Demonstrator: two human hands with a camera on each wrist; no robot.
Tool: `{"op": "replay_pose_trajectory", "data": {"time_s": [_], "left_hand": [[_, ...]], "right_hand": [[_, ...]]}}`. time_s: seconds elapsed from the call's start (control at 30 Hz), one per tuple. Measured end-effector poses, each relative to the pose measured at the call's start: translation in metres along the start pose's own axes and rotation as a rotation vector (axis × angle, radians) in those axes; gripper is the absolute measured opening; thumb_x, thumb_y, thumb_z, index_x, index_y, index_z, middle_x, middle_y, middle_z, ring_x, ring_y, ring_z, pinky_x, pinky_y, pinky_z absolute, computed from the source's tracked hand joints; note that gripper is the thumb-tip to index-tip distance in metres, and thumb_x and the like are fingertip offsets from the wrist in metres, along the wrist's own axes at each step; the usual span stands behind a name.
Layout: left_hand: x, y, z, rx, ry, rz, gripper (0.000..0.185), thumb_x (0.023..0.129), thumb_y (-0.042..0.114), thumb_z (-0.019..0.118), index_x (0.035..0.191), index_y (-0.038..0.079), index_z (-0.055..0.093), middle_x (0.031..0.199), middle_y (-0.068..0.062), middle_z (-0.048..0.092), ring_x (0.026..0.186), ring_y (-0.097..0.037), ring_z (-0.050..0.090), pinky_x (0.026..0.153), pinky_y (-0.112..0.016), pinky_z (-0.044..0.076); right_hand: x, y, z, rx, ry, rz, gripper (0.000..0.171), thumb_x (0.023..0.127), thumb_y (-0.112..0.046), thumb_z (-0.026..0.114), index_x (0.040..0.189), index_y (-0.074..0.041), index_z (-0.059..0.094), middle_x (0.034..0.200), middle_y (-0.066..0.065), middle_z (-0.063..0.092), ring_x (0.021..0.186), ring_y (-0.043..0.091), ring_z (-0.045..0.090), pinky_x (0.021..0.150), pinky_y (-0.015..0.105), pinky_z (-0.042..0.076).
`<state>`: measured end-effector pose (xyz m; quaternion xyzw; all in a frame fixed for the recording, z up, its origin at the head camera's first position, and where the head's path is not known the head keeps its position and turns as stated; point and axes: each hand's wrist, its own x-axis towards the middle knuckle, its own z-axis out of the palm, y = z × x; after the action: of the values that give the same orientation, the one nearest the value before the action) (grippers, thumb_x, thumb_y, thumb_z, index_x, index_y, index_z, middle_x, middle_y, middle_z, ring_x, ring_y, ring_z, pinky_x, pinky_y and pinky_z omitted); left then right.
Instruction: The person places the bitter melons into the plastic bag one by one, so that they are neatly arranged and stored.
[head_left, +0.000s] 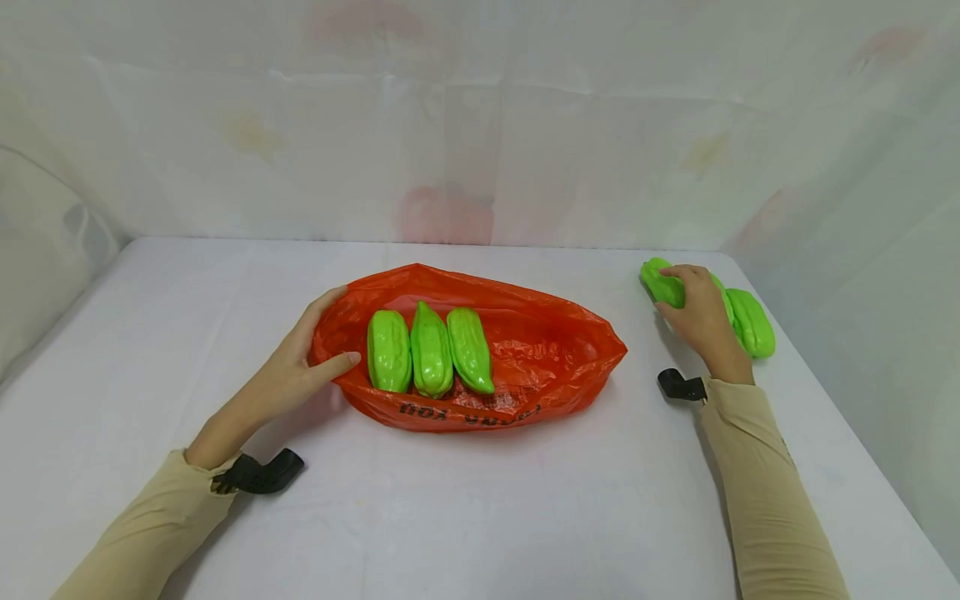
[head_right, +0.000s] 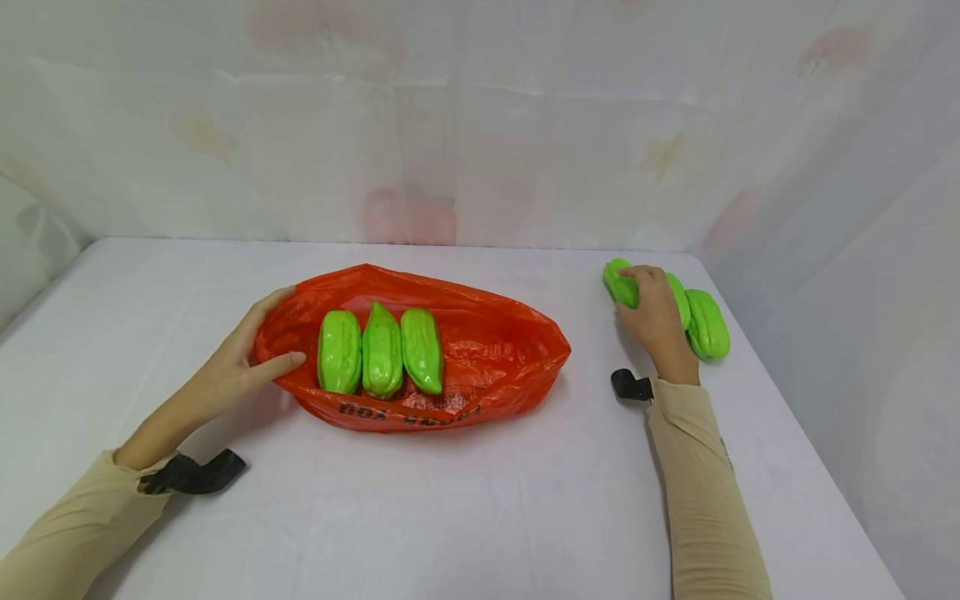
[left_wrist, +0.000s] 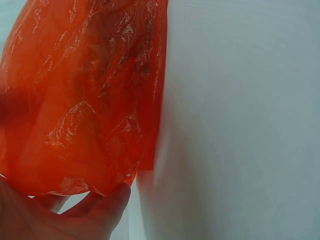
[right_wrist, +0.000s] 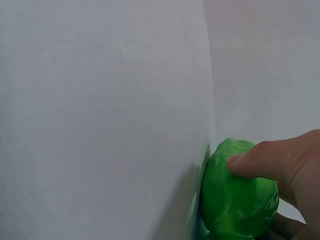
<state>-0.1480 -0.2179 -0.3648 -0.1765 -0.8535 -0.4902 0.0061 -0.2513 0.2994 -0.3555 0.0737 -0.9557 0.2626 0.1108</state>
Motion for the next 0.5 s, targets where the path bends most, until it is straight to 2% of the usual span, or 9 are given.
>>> {"op": "replay_pose_trajectory", "data": {"time_s": [0.2,0.3,0.4,0.43,0.5], "left_hand": [[-0.0003,0.0013,0.0,0.012,-0.004,-0.009,0.079,0.096,0.012,0.061,0.158,0.027,0.015,0.157,-0.008,0.032,0.141,-0.031,0.036,0.112,-0.063,0.034],[-0.0006,0.0011,-0.0004,0.016,-0.003,-0.009,0.079,0.096,0.012,0.061,0.158,0.027,0.015,0.157,-0.008,0.033,0.14,-0.031,0.037,0.113,-0.039,0.039],[-0.0007,0.0006,-0.0007,0.021,-0.001,-0.007,0.079,0.096,0.012,0.061,0.158,0.027,0.016,0.157,-0.007,0.033,0.14,-0.03,0.037,0.106,-0.018,0.038],[-0.0007,0.0005,-0.0007,0.02,-0.001,-0.005,0.079,0.096,0.012,0.062,0.158,0.027,0.016,0.157,-0.008,0.033,0.14,-0.03,0.037,0.106,-0.018,0.038],[-0.0005,0.0004,-0.0005,0.012,0.0,-0.003,0.079,0.095,0.011,0.062,0.158,0.027,0.016,0.157,-0.008,0.033,0.14,-0.031,0.037,0.113,-0.032,0.039]], "right_hand": [[-0.0014,-0.0011,-0.0023,0.0,-0.005,0.022,0.053,0.084,0.002,0.063,0.135,0.009,0.049,0.14,0.04,0.039,0.13,0.053,0.038,0.108,0.064,0.033],[-0.0015,-0.0016,-0.0035,0.001,-0.018,0.025,0.056,0.083,0.0,0.064,0.136,0.008,0.048,0.139,0.039,0.042,0.129,0.052,0.04,0.108,0.063,0.033],[-0.0012,-0.002,-0.004,-0.004,-0.034,0.022,0.058,0.082,-0.001,0.063,0.137,0.009,0.048,0.139,0.038,0.043,0.129,0.051,0.04,0.108,0.063,0.033],[-0.0011,-0.0021,-0.0041,-0.006,-0.04,0.024,0.059,0.082,-0.002,0.063,0.137,0.009,0.047,0.14,0.038,0.042,0.13,0.051,0.039,0.108,0.063,0.033],[-0.0009,-0.0023,-0.0041,-0.013,-0.05,0.028,0.06,0.083,-0.003,0.063,0.139,0.01,0.045,0.141,0.038,0.04,0.13,0.051,0.039,0.108,0.064,0.033]]}}
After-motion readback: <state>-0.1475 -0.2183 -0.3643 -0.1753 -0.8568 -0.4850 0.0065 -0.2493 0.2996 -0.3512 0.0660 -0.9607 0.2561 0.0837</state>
